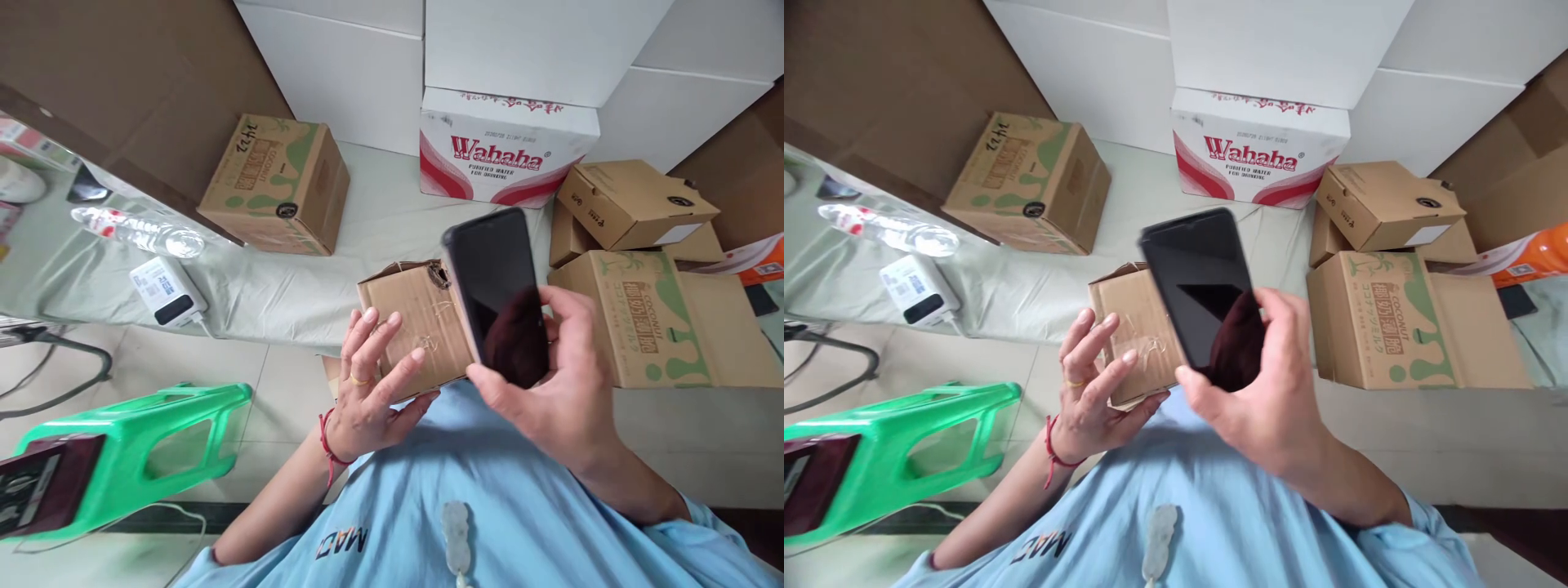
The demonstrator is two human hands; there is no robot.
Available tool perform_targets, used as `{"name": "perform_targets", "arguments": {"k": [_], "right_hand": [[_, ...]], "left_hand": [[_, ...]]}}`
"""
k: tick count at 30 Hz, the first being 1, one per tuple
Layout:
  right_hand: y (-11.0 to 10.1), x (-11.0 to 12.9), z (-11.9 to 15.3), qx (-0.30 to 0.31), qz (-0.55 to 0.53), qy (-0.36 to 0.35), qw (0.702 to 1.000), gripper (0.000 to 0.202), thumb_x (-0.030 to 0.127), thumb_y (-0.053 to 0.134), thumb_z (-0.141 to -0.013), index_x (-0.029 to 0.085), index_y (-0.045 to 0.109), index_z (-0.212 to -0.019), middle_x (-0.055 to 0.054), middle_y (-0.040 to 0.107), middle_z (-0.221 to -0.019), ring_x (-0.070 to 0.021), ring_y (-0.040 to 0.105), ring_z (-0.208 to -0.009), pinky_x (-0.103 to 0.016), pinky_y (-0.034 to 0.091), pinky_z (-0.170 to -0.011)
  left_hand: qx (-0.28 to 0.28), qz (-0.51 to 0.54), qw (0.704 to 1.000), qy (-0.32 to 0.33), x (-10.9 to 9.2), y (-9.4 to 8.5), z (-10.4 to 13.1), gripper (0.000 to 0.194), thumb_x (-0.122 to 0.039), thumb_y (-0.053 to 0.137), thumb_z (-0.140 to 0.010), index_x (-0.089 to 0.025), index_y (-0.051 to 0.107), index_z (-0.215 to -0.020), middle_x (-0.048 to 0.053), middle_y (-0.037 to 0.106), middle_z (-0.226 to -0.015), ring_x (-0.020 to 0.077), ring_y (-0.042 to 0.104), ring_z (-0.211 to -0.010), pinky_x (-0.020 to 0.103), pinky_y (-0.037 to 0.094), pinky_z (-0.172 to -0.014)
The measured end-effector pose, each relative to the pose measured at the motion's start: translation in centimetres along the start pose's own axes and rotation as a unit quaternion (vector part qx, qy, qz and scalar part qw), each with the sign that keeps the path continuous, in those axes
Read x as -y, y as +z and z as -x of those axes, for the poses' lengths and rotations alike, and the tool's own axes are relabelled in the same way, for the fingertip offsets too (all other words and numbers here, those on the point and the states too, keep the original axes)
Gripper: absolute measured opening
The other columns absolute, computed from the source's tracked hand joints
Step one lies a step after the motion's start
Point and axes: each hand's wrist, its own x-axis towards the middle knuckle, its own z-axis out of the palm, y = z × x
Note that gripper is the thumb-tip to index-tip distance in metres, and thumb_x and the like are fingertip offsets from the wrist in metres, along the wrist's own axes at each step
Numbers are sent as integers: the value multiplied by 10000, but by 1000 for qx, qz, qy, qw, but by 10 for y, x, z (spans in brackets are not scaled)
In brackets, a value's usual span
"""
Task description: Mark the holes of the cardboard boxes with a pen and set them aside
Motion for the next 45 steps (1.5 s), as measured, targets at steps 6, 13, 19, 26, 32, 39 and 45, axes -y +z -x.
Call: {"name": "perform_targets", "arguments": {"k": [6,13,19,26,32,39,45], "right_hand": [[26,18,8,17,36,-71,997,801,415,824,-817,215,438,-1490,-167,539,-1371,-361,631,-1285,-581,644,-1048],[31,15,10,2,48,-66,997,798,450,828,-840,215,427,-1488,-172,537,-1376,-366,630,-1287,-613,624,-1093],[35,17,12,-9,55,-81,995,819,445,824,-857,207,411,-1523,-183,523,-1401,-370,611,-1314,-608,630,-1088],[27,12,10,-21,18,-69,997,785,493,846,-831,218,483,-1471,-153,557,-1369,-326,651,-1243,-543,639,-1043],[36,-66,-9,-90,42,78,992,876,582,886,-712,193,517,-1405,-155,537,-1356,-340,637,-1243,-554,591,-1081],[77,-142,5,69,143,248,956,801,500,844,-762,126,526,-1396,-239,555,-1358,-367,668,-1112,-534,597,-994],[84,-148,16,156,162,239,945,776,454,817,-828,107,497,-1444,-231,540,-1390,-363,704,-1113,-492,588,-982]], "left_hand": [[31,-24,999,1,0,-1,4,518,-422,775,-1004,-253,653,-1478,173,708,-1514,435,386,-1689,737,308,-1363],[31,25,998,40,0,-6,-14,304,-335,674,-1055,-215,705,-1332,116,818,-1279,337,658,-1485,561,485,-1289],[39,35,998,40,-4,-1,-18,177,-260,691,-1034,-217,716,-1204,94,834,-1206,271,774,-1269,507,449,-1303],[47,23,998,42,-4,-1,-13,265,-308,738,-1034,-202,716,-1276,112,830,-1240,298,708,-1403,504,430,-1327],[1,-18,1000,2,-4,-6,-2,317,-267,758,-959,-281,720,-1274,113,707,-1536,385,404,-1680,694,379,-1339],[-23,-48,992,-114,-15,-21,-4,272,-233,746,-925,-258,675,-1187,145,558,-1654,461,288,-1714,741,345,-1327],[70,-130,962,-230,-27,-24,-11,850,-743,863,-842,-223,537,-1430,296,391,-1746,546,375,-1652,751,465,-1231]]}}
